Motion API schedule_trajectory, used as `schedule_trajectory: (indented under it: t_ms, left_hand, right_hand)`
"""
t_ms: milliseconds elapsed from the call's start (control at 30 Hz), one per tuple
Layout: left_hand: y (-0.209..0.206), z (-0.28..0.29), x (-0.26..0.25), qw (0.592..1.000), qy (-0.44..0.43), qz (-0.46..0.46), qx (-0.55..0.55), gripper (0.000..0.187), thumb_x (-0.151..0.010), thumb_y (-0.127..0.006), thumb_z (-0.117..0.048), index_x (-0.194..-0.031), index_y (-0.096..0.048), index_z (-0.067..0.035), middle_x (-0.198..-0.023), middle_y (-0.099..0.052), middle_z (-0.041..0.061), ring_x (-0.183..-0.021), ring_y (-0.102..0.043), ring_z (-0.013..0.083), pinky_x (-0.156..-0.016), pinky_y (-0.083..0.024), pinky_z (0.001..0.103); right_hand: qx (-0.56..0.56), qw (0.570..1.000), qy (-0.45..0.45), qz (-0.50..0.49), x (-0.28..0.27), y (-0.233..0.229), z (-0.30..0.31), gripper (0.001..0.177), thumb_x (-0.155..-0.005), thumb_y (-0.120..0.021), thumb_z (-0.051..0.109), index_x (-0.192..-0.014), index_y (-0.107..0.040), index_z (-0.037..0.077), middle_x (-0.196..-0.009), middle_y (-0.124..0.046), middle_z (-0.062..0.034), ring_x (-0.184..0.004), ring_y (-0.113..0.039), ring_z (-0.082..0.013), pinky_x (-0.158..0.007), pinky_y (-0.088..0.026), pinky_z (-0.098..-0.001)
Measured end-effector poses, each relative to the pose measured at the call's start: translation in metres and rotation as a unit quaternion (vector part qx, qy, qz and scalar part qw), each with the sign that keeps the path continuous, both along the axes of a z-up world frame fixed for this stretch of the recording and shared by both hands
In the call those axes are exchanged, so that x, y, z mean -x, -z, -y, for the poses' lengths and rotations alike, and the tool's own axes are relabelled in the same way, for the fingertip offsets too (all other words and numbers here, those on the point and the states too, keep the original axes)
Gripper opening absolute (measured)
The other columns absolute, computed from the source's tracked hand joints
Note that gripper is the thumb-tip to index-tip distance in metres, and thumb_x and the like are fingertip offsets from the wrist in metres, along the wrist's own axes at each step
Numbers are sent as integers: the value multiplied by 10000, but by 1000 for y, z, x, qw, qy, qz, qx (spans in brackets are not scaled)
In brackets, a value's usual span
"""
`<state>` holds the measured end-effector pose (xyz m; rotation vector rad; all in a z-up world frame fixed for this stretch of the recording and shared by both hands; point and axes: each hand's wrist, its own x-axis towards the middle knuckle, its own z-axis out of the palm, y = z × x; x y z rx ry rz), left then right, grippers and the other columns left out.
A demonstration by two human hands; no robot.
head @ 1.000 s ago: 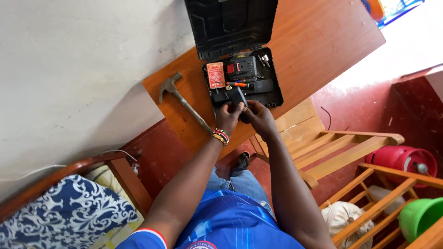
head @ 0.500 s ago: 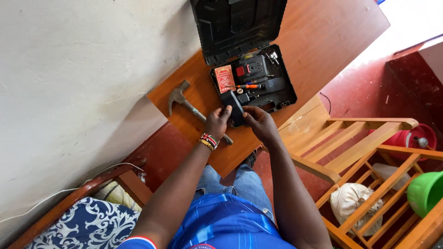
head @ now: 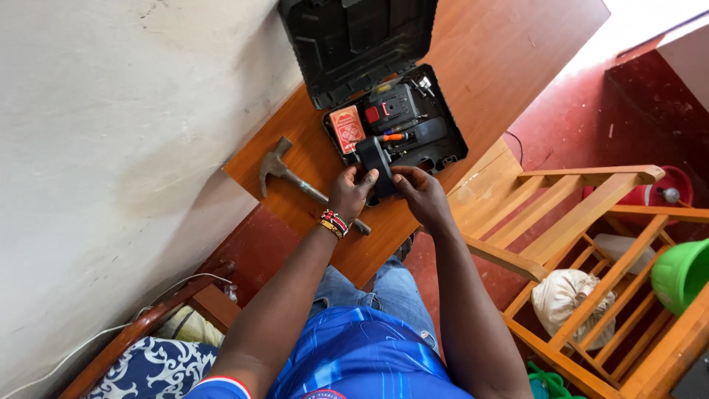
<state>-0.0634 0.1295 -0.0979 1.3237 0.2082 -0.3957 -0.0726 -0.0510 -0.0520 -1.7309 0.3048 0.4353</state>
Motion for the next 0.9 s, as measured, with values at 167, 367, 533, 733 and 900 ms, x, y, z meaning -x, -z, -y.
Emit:
schedule_trajectory:
  t_ms: [167, 367, 533, 733, 900]
  left_hand:
    - [23, 7, -9, 999, 17, -37, -32, 416, -1024, -658, -357, -1216, -661, 12, -965, -671, 70, -813, -579, 123, -723, -494, 302]
    - [51, 8, -18, 996, -16, 16, 85, 430, -1009, -635, -295, -1311, -606, 11, -1108, -667, 41, -954, -598, 100, -875, -509, 273]
    - [18, 9, -28, 994, -29, 18, 104, 478, -984, -609, -303, -1359, -555, -12, -1133, -674, 30, -1008, -659, 88, -933, -554, 265]
    - [-13, 29, -37, 997, -27, 4, 67, 439, -950, -699, -267, -1292, -551, -34, -815, -595, 18, -633, -596, 100, -579, -564, 288]
    - [-9, 39, -41, 998, -14, -32, 47, 391, -993, -638, -318, -1285, -588, -63, -776, -574, -35, -626, -569, 43, -551, -531, 238]
  right_hand:
    - [10, 997, 48, 64, -16, -1, 17, 286, -1019, -639, 192, -1236, -687, 12, -1028, -760, -72, -884, -691, -125, -781, -548, -293]
    - [309, 934, 18, 178, -58, -2, 36, 296, -914, -745, 144, -1205, -721, 96, -1179, -732, -70, -1043, -656, -230, -924, -532, -350]
    - [390, 885, -134, 218, -77, 4, 34, 462, -846, -766, 62, -1290, -690, 162, -1431, -608, -6, -1247, -518, -313, -1093, -438, -408]
    - [430, 872, -172, 160, -84, 7, 29, 716, -732, -796, 27, -1397, -575, 178, -1524, -496, 5, -1196, -495, -337, -1073, -432, -404]
    - [447, 850, -167, 224, -86, 16, 35, 699, -735, -790, 5, -1382, -585, 170, -1476, -542, -18, -1218, -500, -337, -1074, -435, -418]
